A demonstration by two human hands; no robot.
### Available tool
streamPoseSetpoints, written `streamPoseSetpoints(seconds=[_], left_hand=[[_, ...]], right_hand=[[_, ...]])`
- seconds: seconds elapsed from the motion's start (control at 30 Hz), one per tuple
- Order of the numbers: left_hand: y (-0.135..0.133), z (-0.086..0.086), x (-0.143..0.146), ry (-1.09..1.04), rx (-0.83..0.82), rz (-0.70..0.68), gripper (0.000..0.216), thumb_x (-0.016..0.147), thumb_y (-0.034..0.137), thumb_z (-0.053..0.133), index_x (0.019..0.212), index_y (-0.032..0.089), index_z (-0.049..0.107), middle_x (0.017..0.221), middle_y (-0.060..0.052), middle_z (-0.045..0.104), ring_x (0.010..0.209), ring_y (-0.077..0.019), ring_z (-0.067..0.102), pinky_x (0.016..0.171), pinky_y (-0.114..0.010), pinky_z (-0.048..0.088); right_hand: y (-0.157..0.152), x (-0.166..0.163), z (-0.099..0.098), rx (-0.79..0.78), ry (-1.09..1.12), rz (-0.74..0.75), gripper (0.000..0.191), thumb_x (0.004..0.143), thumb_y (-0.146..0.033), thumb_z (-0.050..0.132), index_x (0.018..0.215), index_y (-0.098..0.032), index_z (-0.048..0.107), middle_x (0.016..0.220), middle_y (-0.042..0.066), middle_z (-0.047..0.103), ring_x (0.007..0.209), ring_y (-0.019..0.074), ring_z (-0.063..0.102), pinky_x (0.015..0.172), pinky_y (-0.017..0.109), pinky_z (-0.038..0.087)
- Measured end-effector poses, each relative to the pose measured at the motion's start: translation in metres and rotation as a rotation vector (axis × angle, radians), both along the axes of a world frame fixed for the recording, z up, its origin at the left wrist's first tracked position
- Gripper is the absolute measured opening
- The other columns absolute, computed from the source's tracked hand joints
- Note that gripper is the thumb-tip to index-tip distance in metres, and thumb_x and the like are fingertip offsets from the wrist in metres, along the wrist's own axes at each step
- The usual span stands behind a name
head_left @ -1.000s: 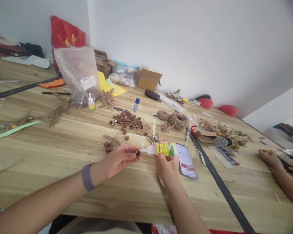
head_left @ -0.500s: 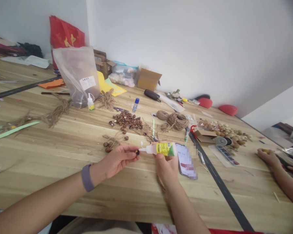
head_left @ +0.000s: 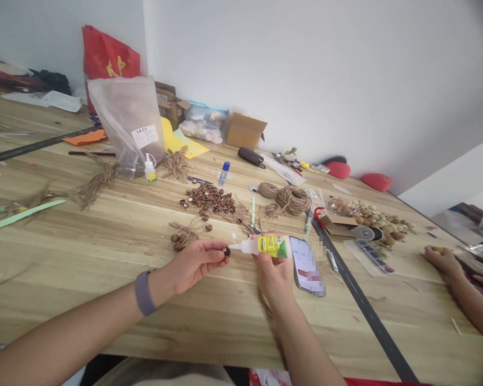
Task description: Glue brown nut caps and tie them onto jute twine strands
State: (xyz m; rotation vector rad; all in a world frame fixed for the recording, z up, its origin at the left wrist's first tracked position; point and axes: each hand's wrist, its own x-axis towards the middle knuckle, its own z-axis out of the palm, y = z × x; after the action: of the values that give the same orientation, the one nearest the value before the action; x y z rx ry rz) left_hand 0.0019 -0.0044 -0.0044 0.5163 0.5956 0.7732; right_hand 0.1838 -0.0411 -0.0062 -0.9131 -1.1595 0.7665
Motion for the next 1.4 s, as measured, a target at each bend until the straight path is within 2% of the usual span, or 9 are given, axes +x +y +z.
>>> streamPoseSetpoints(seconds=[0.23,0.43,0.93,1.4], left_hand=[[-0.0001,0.0020,0.0001,-0.005,-0.011,0.012,0.022,0.067,-0.002,0.073,0.086,0.009,0.070,0.079,-0.004,0.073,0.068,-0.0096,0.068,0.072,-0.018,0.053],[-0.0005,0.0000,-0.0002,-0.008,-0.017,0.008,0.023,0.066,-0.001,0.074,0.086,0.009,0.069,0.075,-0.004,0.073,0.066,-0.0102,0.069,0.069,-0.017,0.053],[-0.0014,0.0036,0.0007,-0.010,-0.017,0.019,0.023,0.065,-0.002,0.074,0.084,0.010,0.070,0.075,-0.003,0.073,0.066,-0.0097,0.068,0.072,-0.018,0.054],[-0.0016,0.0035,-0.0001,0.007,0.006,0.015,0.022,0.065,-0.001,0.074,0.083,0.011,0.071,0.078,-0.003,0.073,0.070,-0.0105,0.068,0.075,-0.019,0.053]], right_hand=[[-0.0006,0.0007,-0.0012,-0.007,-0.009,-0.039,0.033,0.073,-0.036,0.075,0.098,-0.024,0.058,0.094,0.004,0.064,0.081,0.0174,0.063,0.074,0.032,0.050],[-0.0014,-0.0005,0.0012,-0.003,-0.007,-0.035,0.034,0.072,-0.037,0.076,0.098,-0.024,0.058,0.094,0.003,0.063,0.083,0.0183,0.064,0.075,0.031,0.050],[-0.0011,0.0011,0.0005,-0.006,-0.007,-0.030,0.033,0.072,-0.033,0.076,0.098,-0.024,0.056,0.094,0.002,0.063,0.084,0.0178,0.063,0.078,0.031,0.048],[-0.0024,-0.0015,0.0038,-0.004,-0.034,-0.053,0.036,0.071,-0.041,0.075,0.095,-0.024,0.054,0.093,0.003,0.060,0.084,0.0191,0.062,0.078,0.033,0.049]])
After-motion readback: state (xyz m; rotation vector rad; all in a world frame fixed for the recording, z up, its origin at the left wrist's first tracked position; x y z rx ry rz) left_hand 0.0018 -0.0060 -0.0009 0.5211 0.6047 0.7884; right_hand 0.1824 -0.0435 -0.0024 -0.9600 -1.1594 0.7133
